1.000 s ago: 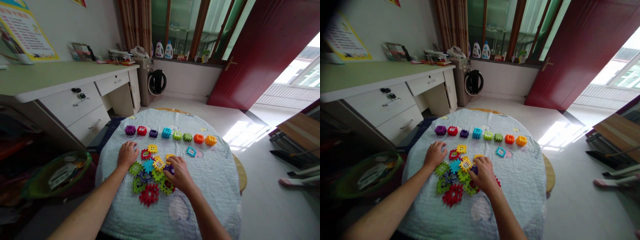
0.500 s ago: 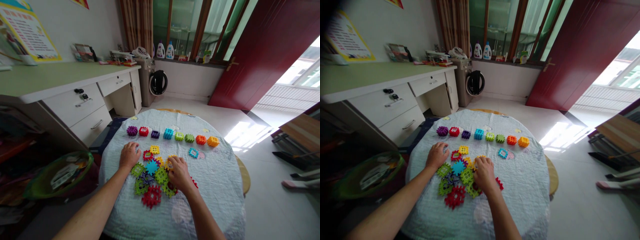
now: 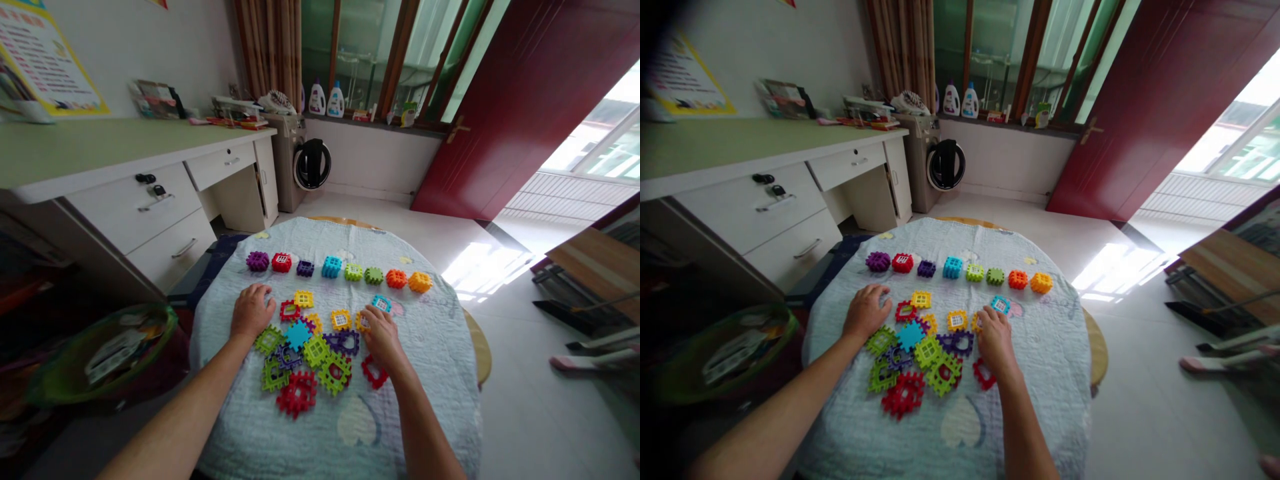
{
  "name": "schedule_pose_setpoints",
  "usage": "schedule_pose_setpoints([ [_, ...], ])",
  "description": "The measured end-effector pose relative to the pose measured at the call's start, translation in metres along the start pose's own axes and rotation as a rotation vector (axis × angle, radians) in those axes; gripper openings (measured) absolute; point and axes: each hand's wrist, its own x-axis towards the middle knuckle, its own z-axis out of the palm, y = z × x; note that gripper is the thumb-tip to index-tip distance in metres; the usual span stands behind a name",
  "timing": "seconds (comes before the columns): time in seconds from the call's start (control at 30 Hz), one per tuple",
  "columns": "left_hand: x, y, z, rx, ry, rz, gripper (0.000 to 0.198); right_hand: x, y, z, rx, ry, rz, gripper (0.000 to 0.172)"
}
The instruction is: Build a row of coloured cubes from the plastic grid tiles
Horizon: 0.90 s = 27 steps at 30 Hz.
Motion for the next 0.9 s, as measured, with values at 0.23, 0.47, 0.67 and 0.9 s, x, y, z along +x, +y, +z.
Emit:
schedule_pose_setpoints([
  [0.23, -0.001, -0.001, 0.001, 0.000, 0.004, -0.016, 0.024, 0.008, -0.034, 0.002, 0.073, -0.023, -0.121, 0.039],
  [0.47, -0.001, -0.001, 0.001, -0.013, 0.005, -0.019, 0.023, 0.022, -0.052, -0.002, -0.064, -0.191, -0.118, 0.021],
  [0.67, -0.001, 0.000, 0.000, -0.016, 0.007, -0.022, 0.022, 0.032, -0.054, -0.003, -0.095, -0.127, -0.123, 0.028],
  [0.9, -0.001, 0.000, -0.001, -0.018, 0.013, -0.011, 0.021, 0.048, -0.042, 0.007, -0.055, 0.012, -0.025, 0.035],
])
